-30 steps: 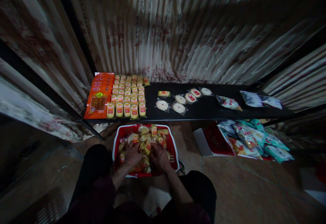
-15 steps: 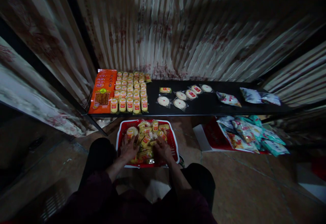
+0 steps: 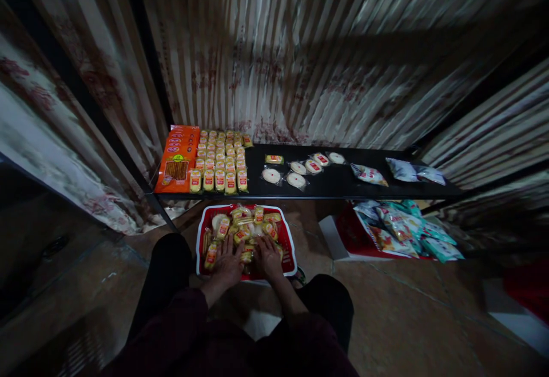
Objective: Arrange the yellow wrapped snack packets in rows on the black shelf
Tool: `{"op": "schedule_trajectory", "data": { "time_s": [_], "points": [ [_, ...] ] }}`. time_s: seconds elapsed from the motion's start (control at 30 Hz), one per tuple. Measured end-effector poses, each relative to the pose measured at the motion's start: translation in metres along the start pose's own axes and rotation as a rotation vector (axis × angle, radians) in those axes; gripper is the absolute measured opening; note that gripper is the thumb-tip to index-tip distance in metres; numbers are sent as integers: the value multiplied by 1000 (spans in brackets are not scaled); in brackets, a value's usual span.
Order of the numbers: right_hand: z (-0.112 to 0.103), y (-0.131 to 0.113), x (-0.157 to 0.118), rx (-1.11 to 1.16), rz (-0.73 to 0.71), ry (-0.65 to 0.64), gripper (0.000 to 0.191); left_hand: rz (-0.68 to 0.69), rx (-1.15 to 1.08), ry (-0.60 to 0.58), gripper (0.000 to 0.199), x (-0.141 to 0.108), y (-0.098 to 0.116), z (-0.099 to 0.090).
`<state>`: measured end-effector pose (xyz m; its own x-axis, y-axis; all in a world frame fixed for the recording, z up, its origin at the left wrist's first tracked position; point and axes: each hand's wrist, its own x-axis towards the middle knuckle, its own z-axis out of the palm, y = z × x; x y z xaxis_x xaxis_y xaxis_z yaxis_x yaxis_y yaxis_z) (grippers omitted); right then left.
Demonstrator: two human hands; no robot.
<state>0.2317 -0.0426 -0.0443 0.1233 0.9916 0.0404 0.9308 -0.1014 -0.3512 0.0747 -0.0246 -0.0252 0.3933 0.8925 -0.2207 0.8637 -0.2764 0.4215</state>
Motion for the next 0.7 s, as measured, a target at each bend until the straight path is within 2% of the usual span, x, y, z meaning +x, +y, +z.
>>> {"op": "schedule_trajectory", "data": {
  "time_s": [0.1,0.17,0.23,0.3,0.37,0.53,0.63,0.7],
  "points": [
    [-6,-7,-9,-6,121,65,45,-60,38,166,70,-4,3,-8],
    [-8,-9,-19,-16,250,47,52,-145,59,246,66,-8,-3,-14],
    [-6,-9,-26,-20,274,-24,53,-266,43,204,62,-9,-10,-17],
    [0,-9,-26,-34,292,-55,54,-292,39,129,59,-7,-12,-18],
    [8,-9,-18,1,221,-38,51,-347,22,104,58,-2,-6,-19],
    [14,-7,0,91,187,59,46,-298,-108,120,57,10,11,-34],
    [11,5,-11,132,107,121,50,-189,-106,135,57,6,1,-40],
    [10,15,-24,152,102,82,49,-132,-88,91,59,0,-9,-39]
  ]
}}
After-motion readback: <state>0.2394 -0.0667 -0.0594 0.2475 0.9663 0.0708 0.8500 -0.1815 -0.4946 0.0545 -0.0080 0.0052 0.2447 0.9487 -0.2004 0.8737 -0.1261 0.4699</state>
